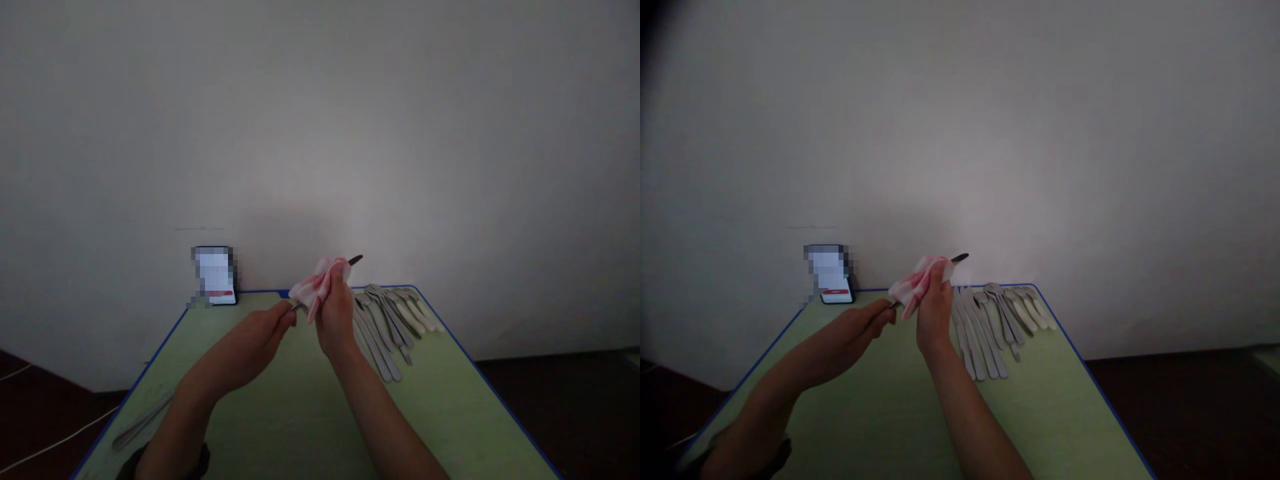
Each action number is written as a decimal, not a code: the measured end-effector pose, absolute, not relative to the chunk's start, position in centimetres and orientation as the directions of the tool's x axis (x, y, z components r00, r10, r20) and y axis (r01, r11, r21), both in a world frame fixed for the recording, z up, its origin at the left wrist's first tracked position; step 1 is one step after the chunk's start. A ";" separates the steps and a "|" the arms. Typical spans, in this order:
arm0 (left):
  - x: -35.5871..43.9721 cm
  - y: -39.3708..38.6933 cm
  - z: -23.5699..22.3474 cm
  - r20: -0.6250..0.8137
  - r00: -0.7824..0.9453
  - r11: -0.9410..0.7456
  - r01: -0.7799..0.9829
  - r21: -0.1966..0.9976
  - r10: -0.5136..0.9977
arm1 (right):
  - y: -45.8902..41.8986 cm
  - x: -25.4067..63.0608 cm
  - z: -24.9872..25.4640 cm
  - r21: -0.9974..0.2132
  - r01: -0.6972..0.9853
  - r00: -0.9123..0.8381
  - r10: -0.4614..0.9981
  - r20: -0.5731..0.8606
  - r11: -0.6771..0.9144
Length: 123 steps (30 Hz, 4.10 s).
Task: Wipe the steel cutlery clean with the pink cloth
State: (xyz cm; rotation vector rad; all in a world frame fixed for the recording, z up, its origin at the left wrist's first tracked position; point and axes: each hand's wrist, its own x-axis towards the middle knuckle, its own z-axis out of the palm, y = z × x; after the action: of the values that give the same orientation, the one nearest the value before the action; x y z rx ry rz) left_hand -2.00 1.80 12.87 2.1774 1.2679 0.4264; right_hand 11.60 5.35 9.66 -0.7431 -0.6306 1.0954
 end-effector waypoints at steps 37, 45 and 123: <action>-1.3 1.7 12.1 -0.036 0.488 -0.311 0.608 0.730 0.872 | 4.4 12.3 12.5 -0.534 -0.844 0.093 0.994 -0.052 0.051; -1.7 0.9 13.1 -0.129 0.564 -0.226 0.516 0.826 0.816 | 4.4 13.6 13.4 -0.532 -0.795 0.335 0.942 0.019 0.293; -2.3 2.8 11.4 -0.295 0.643 0.145 0.276 0.950 0.707 | 3.5 11.3 11.4 -0.895 -0.379 0.294 0.947 0.126 0.237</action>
State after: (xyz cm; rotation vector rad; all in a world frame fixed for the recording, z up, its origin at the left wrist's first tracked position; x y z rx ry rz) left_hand -2.32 2.83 11.38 1.4368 0.8831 0.3764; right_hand 11.28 3.51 11.41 -0.8828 -0.7986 1.0556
